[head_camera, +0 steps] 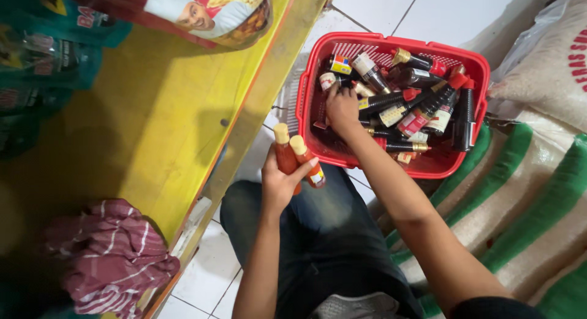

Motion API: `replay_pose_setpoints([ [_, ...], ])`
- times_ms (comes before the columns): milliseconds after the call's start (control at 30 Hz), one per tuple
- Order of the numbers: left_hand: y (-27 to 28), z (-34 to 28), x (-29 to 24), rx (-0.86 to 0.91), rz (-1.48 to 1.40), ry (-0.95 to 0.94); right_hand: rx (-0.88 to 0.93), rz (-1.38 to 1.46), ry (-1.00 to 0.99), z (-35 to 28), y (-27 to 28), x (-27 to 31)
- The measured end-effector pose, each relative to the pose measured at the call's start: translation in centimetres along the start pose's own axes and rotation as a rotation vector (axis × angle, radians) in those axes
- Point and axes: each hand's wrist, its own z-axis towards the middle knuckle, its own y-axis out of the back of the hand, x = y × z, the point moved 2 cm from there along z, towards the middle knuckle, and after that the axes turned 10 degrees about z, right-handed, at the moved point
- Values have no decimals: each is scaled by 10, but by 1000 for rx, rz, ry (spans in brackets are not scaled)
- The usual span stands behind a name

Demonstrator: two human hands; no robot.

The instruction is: The person takes sauce bottles from a red basket one at a time and places them onto a shelf, then rearranges the bottles already on the shelf by hand.

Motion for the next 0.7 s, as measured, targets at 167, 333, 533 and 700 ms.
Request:
replay_pose_setpoints([
  [167, 11, -11, 2, 9, -50, 77, 255, 326, 13, -56, 33, 7],
  [333, 12, -11, 6, 19, -11, 55, 260, 430, 138, -71, 56, 8],
  [533, 5, -16, 0, 27, -102, 43, 188, 90, 273, 6, -62, -12],
  [700, 10, -16, -9, 5, -13, 60, 136, -182, 293, 1, -58, 3],
])
